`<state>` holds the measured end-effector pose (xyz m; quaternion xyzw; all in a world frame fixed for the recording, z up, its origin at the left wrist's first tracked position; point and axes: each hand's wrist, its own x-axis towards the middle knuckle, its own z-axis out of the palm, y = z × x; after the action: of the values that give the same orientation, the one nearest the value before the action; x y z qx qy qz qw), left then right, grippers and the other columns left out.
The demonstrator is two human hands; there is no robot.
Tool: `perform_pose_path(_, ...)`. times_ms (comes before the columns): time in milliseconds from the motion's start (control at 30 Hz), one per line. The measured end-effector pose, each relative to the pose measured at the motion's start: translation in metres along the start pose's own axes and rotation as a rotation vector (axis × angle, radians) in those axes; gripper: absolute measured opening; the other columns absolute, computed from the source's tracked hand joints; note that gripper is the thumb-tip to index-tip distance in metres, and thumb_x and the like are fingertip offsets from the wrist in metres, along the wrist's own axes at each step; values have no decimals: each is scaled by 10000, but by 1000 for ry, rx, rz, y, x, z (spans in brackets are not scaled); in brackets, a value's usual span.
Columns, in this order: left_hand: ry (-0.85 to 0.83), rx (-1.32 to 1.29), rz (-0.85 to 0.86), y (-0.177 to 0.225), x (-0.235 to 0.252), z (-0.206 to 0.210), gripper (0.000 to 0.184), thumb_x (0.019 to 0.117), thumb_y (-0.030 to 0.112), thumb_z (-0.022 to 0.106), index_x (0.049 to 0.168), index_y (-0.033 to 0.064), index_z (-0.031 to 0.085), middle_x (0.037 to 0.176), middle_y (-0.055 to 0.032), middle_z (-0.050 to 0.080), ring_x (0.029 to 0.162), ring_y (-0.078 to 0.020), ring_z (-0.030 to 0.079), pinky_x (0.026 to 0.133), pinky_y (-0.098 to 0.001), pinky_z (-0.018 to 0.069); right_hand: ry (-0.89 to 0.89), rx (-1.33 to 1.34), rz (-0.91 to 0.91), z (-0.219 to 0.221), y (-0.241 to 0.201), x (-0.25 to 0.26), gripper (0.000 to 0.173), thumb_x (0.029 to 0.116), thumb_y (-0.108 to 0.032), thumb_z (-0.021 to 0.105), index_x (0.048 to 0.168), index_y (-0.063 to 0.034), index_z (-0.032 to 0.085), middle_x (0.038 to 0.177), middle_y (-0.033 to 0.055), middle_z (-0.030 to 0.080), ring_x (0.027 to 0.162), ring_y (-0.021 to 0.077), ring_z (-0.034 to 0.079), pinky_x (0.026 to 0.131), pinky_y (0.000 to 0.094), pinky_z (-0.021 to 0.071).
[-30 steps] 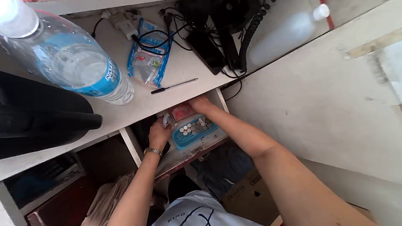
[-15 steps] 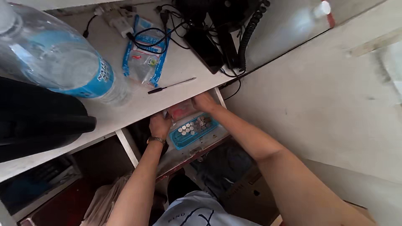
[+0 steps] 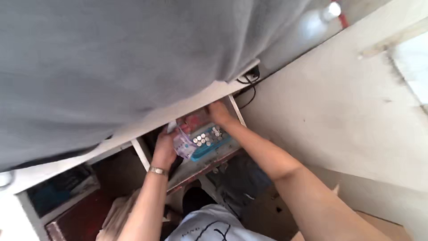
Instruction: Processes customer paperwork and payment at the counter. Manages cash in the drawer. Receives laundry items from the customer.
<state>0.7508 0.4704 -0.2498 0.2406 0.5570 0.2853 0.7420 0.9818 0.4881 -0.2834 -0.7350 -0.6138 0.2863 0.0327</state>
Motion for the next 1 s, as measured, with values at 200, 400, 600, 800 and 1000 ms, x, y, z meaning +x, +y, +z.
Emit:
perform_pose_path(200, -28, -42, -138, 7, -66, 5, 309, 1043, 25, 480, 1345, -28, 516, 1099, -188, 726, 951, -275, 738, 819, -429, 622, -213, 46, -41, -24, -4, -54, 360, 1039, -247, 560, 1315, -45, 670, 1356, 257, 611, 1267, 441, 584, 1066, 633, 453)
perform_pose_path(400, -150, -293, 66, 22, -103, -12, 392, 1072, 31, 401, 1456, 10, 472, 1273, -205, 685, 1132, -336, 699, 937, -479, 584, -194, 1130, 80, -97, -33, -71, 534, 1146, -342, 221, 1395, 7, 539, 1196, 179, 694, 1045, 286, 704, 913, 462, 577)
perform_pose_path(600, -90, -416, 414, 87, -154, -2, 284, 1052, 25, 428, 1321, -24, 508, 1121, -188, 724, 954, -279, 741, 825, -431, 623, 47, 2086, -226, -150, -87, -85, 969, 899, -874, 84, 1533, -186, 340, 1319, 126, 644, 1164, 306, 658, 894, 542, 580)
perform_pose_path(800, -212, -364, 468, 103, -194, 13, 333, 1068, 12, 423, 1398, -32, 428, 1218, -251, 695, 1085, -381, 717, 914, -497, 610, 129, 2095, -330, -157, -115, -102, 853, 896, -800, 476, 1475, -178, 415, 1313, 141, 641, 1163, 320, 657, 903, 548, 578)
perform_pose_path(1000, -231, -251, 531, 112, -206, 22, 296, 1073, 9, 417, 1359, -55, 461, 1170, -242, 718, 1075, -354, 726, 924, -463, 611, 268, 2133, -187, -177, -142, -116, 319, 1040, -357, 525, 1257, -123, 535, 1091, 140, 675, 958, 284, 699, 770, 500, 607)
